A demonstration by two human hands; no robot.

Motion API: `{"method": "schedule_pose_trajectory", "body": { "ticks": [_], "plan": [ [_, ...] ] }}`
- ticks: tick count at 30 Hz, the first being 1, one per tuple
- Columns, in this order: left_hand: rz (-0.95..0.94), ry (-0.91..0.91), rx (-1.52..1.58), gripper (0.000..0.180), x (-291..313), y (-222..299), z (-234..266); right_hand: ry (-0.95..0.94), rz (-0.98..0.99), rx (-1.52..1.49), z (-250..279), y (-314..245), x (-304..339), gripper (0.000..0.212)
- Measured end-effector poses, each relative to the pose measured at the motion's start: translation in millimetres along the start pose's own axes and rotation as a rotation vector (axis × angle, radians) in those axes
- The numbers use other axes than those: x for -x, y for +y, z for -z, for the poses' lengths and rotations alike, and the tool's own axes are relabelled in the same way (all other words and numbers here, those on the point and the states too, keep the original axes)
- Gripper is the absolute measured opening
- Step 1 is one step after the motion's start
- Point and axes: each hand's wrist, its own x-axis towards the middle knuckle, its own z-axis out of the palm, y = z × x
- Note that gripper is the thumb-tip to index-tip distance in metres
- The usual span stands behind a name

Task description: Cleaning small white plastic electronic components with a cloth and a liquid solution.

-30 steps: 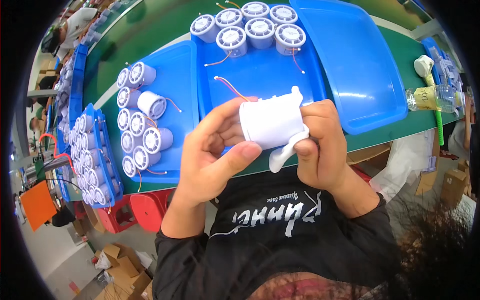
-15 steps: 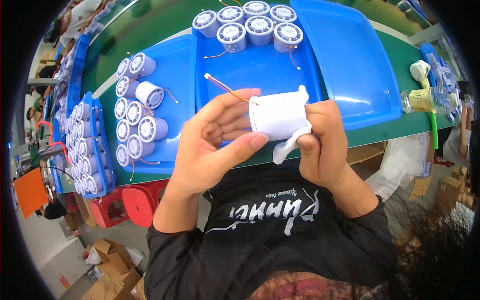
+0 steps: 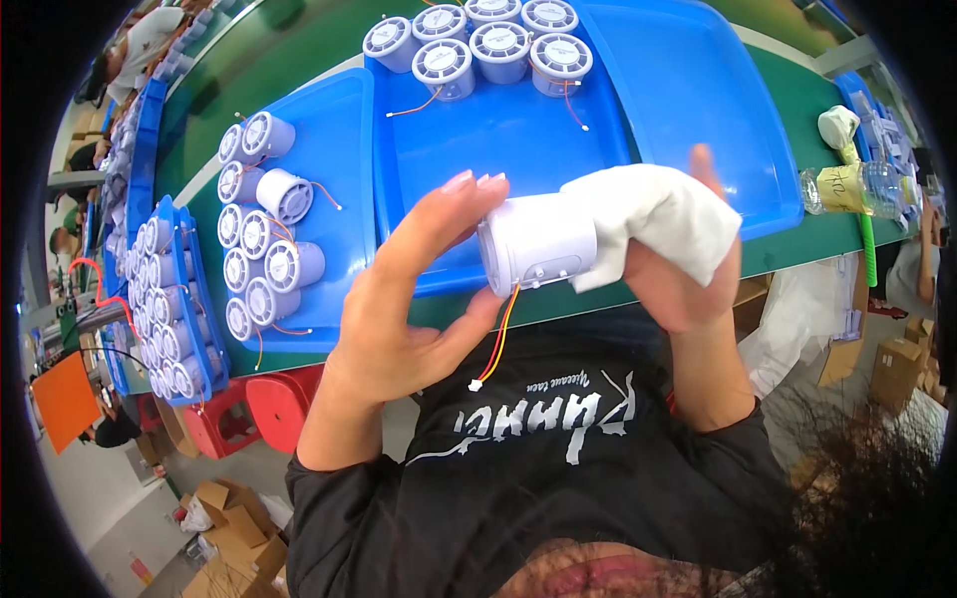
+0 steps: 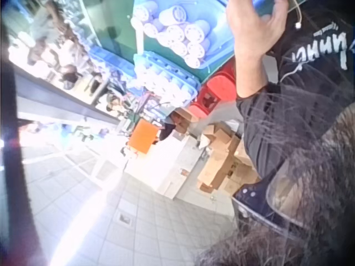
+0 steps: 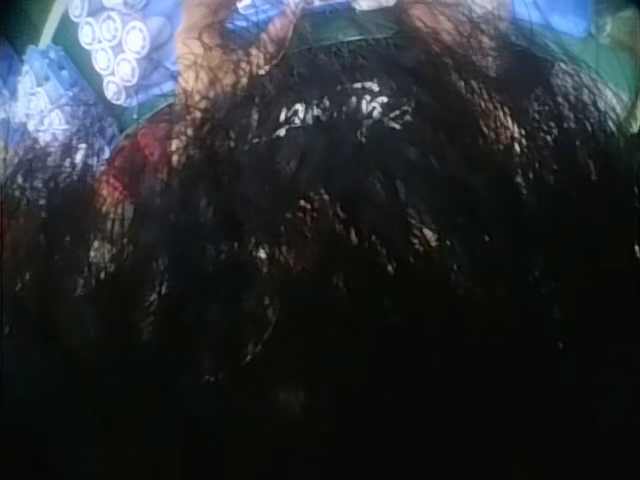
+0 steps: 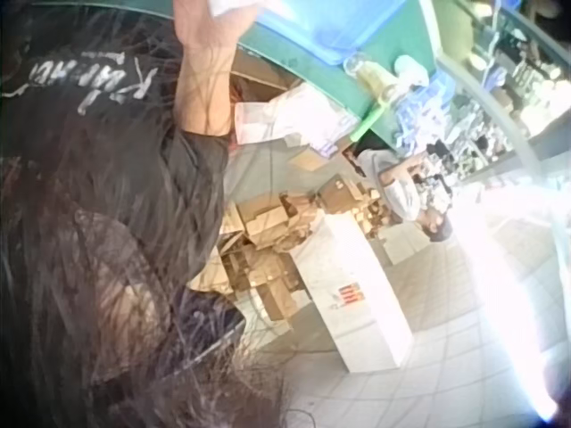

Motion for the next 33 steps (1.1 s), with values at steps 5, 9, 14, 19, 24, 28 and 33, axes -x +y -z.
{"method": "schedule_pose_trajectory", "body": {
  "ticks": [5, 9, 14, 19, 24, 28, 33],
  "plan": [
    [-0.048, -0.005, 0.025, 0.080, 0, -4, 2, -0.093, 0.258, 0.051, -16, -17, 7, 0.088],
    [-0.031, 0.017, 0.036, 0.080, 4, -5, 3, 0.087, 0.741, 1.124, -29, -4, 10, 0.044],
    [-0.020, 0.102, -0.044, 0.082, 9, 5, 5, -0.214, 0.901, 1.945, -34, 12, -4, 0.047],
    [0.048, 0.059, -0.002, 0.085, 9, -1, 11, 0.094, 0.292, 0.912, -22, 11, 4, 0.052],
    [0.092, 0.091, 0.017, 0.087, 9, -2, 12, 0.162, 0.212, 0.738, -25, 14, 8, 0.052],
    [0.078, 0.072, 0.012, 0.087, 10, -6, 13, 0.165, 0.201, 0.749, -19, 14, 7, 0.052],
    [0.014, 0.036, -0.014, 0.085, 10, -11, 9, 0.118, 0.534, 1.110, -25, 15, 0, 0.048]
  ]
}}
